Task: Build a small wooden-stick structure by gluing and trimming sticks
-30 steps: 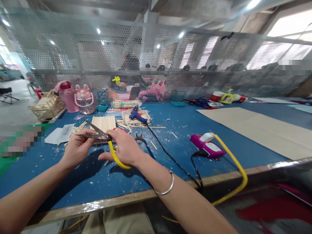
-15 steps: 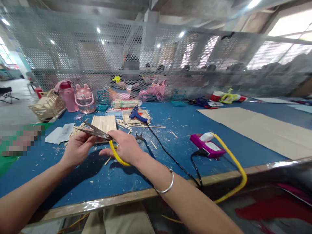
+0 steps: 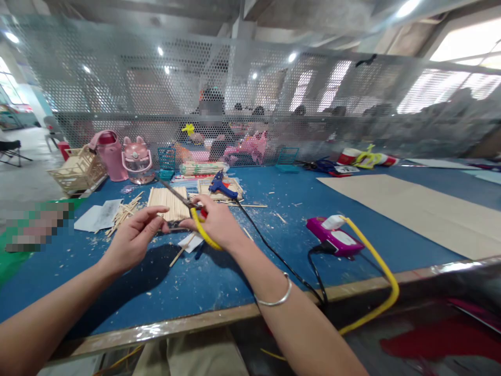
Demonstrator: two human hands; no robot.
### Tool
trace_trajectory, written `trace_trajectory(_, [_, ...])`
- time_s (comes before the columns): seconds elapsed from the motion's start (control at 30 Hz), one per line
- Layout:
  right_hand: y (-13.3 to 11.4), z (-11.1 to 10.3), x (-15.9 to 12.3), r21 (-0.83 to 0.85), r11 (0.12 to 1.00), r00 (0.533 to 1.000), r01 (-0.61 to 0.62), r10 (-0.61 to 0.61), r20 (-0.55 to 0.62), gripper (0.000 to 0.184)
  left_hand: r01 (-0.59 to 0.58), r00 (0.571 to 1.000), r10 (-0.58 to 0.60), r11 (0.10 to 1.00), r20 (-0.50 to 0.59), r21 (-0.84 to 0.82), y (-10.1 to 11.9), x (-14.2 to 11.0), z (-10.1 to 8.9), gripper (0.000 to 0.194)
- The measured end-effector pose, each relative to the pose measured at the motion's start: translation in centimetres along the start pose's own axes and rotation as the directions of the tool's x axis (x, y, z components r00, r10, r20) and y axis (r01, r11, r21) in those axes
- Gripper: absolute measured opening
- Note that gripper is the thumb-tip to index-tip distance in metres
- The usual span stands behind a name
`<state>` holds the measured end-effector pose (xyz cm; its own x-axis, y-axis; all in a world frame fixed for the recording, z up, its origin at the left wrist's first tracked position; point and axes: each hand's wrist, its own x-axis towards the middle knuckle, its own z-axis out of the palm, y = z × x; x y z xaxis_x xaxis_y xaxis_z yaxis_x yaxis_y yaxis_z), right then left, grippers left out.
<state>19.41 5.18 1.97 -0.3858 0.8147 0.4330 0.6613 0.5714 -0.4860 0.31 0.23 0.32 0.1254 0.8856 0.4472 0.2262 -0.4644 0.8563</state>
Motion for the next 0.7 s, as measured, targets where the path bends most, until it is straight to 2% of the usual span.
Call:
trace_trajectory(0.1, [1.7,-2.9,0.0,-0.140,0.984,0.993,-0.111,0.116,0.025,0.039,-0.009,0.999,0.002,0.993,0.053,0.119,0.1,0.1,-0.1,0.021])
trace_trajectory(0.2, [3.2,-4.9,-1.2,-0.303,0.923,0.957,-0.238,0.276,0.092,0.028,0.021,0.994,-0.041,0.982,0.100,0.188,0.1,0.1,0.0,0.025])
trace_trajectory(0.27, [4.0,-5.3,-2.6,-0.377,0.876,0.920,-0.301,0.371,0.125,0.021,0.037,0.990,-0.066,0.974,0.127,0.224,0.0,0.1,0.0,0.028])
trace_trajectory(0.37, [4.9,-5.0,-4.7,-0.473,0.802,0.862,-0.365,0.483,0.153,0.020,0.048,0.986,-0.091,0.959,0.142,0.279,-0.2,0.1,0.2,0.029])
trace_trajectory(0.47, [5.6,-4.7,-6.0,-0.557,0.745,0.846,-0.367,0.517,0.134,0.026,0.049,0.985,-0.101,0.938,0.138,0.343,-0.2,0.0,0.4,0.028])
trace_trajectory(0.6, [5.7,-5.1,-5.9,-0.667,0.671,0.825,-0.323,0.545,0.148,0.031,0.001,0.984,-0.073,0.917,0.165,0.399,-0.1,-0.3,0.6,0.021])
trace_trajectory(0.67, [4.8,-5.3,-5.2,-0.731,0.623,0.843,-0.278,0.523,0.125,0.032,-0.089,0.977,-0.002,0.904,0.214,0.417,-0.3,-0.4,0.6,0.020])
trace_trajectory(0.7, [4.1,-5.2,-4.7,-0.748,0.615,0.872,-0.249,0.479,0.104,0.032,-0.143,0.971,0.042,0.892,0.237,0.429,-0.4,-0.5,0.6,0.020])
